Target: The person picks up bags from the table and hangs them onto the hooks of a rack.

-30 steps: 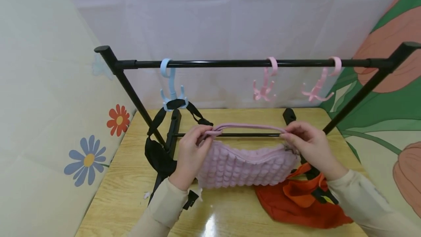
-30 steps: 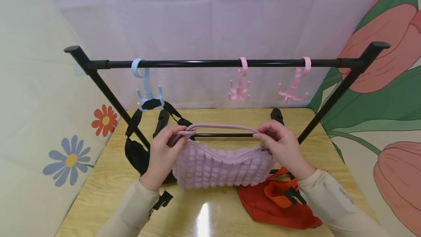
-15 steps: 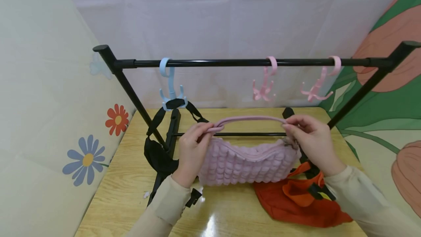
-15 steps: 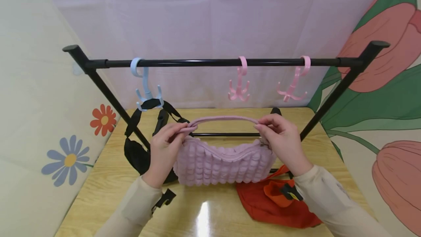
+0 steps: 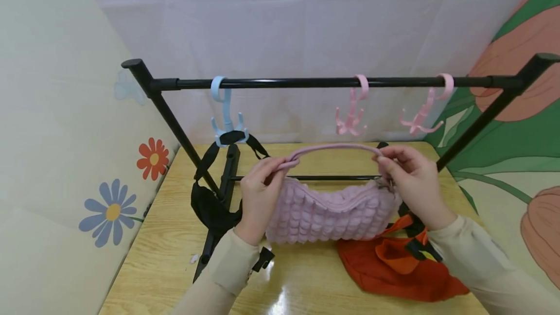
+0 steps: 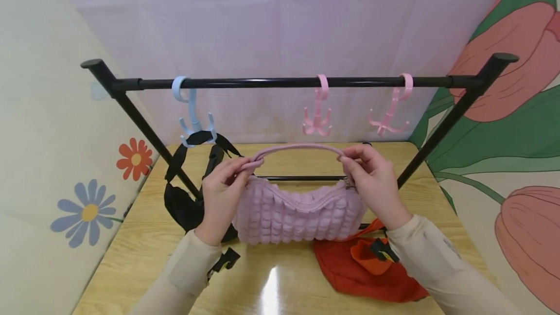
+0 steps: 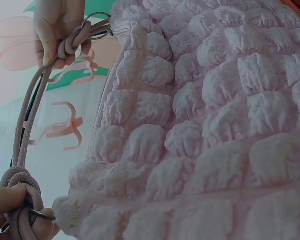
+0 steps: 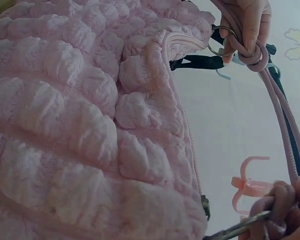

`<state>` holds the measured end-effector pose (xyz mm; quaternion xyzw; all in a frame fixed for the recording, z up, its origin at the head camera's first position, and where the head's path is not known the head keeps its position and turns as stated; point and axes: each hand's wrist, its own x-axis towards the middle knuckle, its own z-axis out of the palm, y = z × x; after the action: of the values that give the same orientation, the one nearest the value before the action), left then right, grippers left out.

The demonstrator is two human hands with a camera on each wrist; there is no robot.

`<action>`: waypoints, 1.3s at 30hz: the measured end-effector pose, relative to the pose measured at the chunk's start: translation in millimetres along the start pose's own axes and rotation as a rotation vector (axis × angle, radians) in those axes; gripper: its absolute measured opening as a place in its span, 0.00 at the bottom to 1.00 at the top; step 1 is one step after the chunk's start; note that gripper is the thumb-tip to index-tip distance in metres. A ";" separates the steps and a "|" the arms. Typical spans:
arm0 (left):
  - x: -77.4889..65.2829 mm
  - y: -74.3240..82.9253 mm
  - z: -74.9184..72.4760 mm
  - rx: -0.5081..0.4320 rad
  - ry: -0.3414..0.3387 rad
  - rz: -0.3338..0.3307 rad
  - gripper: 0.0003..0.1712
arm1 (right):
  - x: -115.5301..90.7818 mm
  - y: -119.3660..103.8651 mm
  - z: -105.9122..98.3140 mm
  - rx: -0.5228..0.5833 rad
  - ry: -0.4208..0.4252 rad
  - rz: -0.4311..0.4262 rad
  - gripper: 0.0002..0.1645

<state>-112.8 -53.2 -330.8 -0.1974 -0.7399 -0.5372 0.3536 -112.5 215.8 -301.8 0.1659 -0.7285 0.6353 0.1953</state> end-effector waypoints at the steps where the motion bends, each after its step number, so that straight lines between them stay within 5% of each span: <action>1: 0.6 0.2 0.3 -0.001 0.001 0.005 0.08 | 0.5 -0.1 0.3 0.021 0.009 0.004 0.06; 8: 4.5 1.7 2.8 0.005 0.007 0.026 0.07 | 5.5 -3.1 3.6 0.083 0.067 -0.001 0.10; 18: 12.4 5.8 4.9 -0.003 0.002 0.038 0.08 | 11.7 -7.1 3.4 -0.096 0.113 -0.020 0.06; 25: 17.5 8.5 8.2 -0.006 0.004 0.041 0.07 | 16.8 -9.8 3.0 -0.061 0.129 -0.023 0.07; 32: 19.8 10.8 12.0 -0.019 0.024 0.006 0.08 | 24.3 -13.7 4.1 -0.102 0.163 -0.002 0.07; 39: 22.4 11.8 21.1 -0.137 0.031 -0.059 0.13 | 28.2 -12.8 5.8 -0.081 0.177 -0.007 0.06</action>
<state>-126.4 -31.4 -310.3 -0.1907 -0.7014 -0.5997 0.3348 -131.1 208.5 -277.6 0.1036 -0.7331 0.6167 0.2674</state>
